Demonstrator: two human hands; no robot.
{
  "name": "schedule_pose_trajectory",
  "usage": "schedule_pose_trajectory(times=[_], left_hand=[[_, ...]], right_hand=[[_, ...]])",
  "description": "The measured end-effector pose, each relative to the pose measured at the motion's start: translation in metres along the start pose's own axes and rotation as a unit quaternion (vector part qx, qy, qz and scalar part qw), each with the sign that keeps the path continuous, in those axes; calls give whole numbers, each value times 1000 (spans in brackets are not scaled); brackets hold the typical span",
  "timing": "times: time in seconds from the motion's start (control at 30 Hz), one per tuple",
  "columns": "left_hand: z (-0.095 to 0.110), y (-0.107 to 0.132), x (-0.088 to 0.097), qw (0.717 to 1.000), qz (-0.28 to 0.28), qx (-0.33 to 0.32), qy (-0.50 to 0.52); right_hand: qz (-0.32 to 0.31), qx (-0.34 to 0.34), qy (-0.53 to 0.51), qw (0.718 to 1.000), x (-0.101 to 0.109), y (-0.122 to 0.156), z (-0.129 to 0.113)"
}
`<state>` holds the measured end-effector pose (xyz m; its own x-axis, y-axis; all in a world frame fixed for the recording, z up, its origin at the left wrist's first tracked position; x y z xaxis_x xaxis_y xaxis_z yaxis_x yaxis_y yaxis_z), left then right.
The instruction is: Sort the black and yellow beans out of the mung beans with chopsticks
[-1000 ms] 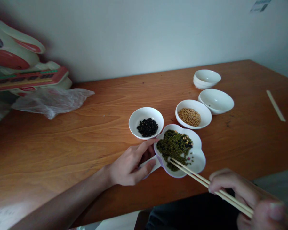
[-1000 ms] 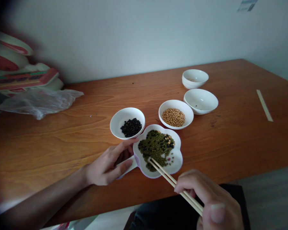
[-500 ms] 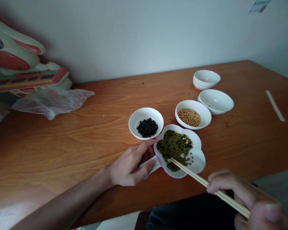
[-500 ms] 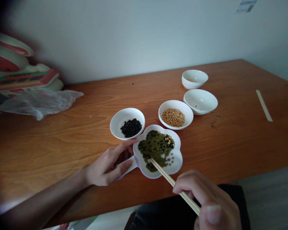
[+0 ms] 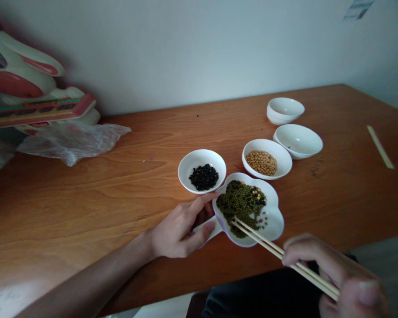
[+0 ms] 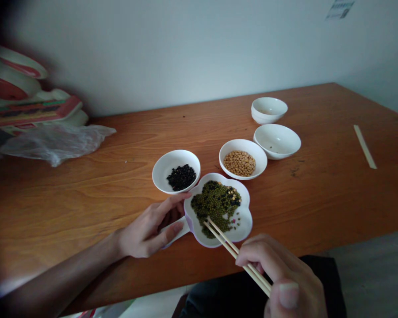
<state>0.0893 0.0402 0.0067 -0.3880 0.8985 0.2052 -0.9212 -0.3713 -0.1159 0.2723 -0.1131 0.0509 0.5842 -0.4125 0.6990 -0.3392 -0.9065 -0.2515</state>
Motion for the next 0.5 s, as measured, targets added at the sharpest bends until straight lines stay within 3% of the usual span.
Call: schedule_pose_trajectory(times=[0.5], left_hand=[[2, 0, 1, 1000, 5, -5, 2]], right_hand=[[18, -7, 12, 1000, 7, 6, 8]])
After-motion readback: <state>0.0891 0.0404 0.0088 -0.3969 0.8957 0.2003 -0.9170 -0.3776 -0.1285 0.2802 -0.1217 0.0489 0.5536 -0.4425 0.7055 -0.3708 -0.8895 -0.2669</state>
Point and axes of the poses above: each hand's wrist, its own y-axis away from the middle knuckle, its own x-axis out of the back of the hand, z = x × y, the point moved 10 cm from there along -y, towards the middle knuckle, and after that the axes turned 15 degrees about y, right-handed, at the moved point
